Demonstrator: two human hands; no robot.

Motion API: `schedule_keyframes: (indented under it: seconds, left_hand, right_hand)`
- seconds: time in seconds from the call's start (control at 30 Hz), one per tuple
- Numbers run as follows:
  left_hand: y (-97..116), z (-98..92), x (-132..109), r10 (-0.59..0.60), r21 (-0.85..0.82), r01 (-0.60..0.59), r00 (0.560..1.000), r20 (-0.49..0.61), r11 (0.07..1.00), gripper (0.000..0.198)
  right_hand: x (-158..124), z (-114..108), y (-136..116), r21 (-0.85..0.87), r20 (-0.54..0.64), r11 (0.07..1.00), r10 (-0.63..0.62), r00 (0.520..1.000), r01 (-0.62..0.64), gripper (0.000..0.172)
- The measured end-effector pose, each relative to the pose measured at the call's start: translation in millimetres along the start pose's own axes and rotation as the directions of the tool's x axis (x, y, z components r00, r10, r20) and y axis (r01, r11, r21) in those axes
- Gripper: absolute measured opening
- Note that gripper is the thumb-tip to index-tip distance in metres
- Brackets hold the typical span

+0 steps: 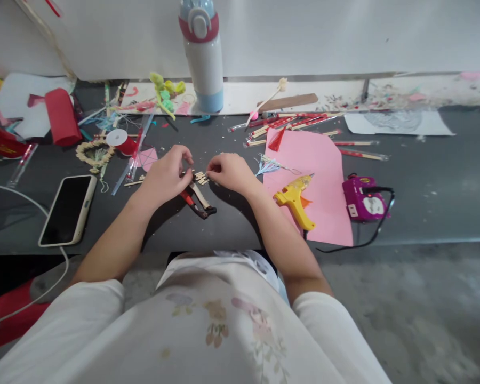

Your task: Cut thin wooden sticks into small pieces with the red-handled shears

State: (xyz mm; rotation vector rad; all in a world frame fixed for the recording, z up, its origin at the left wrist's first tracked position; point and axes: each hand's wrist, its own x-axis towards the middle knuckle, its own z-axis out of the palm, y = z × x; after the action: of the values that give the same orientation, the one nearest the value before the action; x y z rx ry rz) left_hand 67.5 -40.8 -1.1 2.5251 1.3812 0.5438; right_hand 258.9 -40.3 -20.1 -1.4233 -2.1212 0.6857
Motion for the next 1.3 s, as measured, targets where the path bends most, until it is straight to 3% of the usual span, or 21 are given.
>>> schedule_keyframes:
  seconds: [0.17, 0.4, 0.67, 0.87, 1.3]
  left_hand:
    - [-7, 0.2, 2, -0.073, 0.035, 0.074, 0.997, -0.041, 0.997, 0.031]
    - [-7, -1.9, 2, -0.130, 0.065, 0.132, 0.991, -0.029, 0.989, 0.033]
    - [-8, -3.0, 3, -0.147, 0.110, 0.147, 0.989, -0.008, 0.983, 0.031]
    - [-9, -2.8, 3, -0.157, 0.120, 0.157, 0.988, -0.015, 0.980, 0.031]
    - [-8, -3.7, 3, -0.169, 0.090, 0.169, 0.986, -0.004, 0.982, 0.031]
  right_hand:
    - [-1, -1, 4, -0.107, 0.165, 0.986, -0.111, 0.980, 0.130, 0.018]
    - [-3, -9, 6, -0.240, 0.182, 0.966, -0.052, 0.982, 0.095, 0.018]
    - [-4, -9, 0, -0.193, 0.293, 0.962, -0.132, 0.947, 0.194, 0.015]
    - [-3, -4, 0, -0.207, 0.266, 0.946, -0.192, 0.945, 0.251, 0.016]
    - [-2, 3, -1, -0.206, 0.259, 0.945, -0.198, 0.945, 0.254, 0.019]
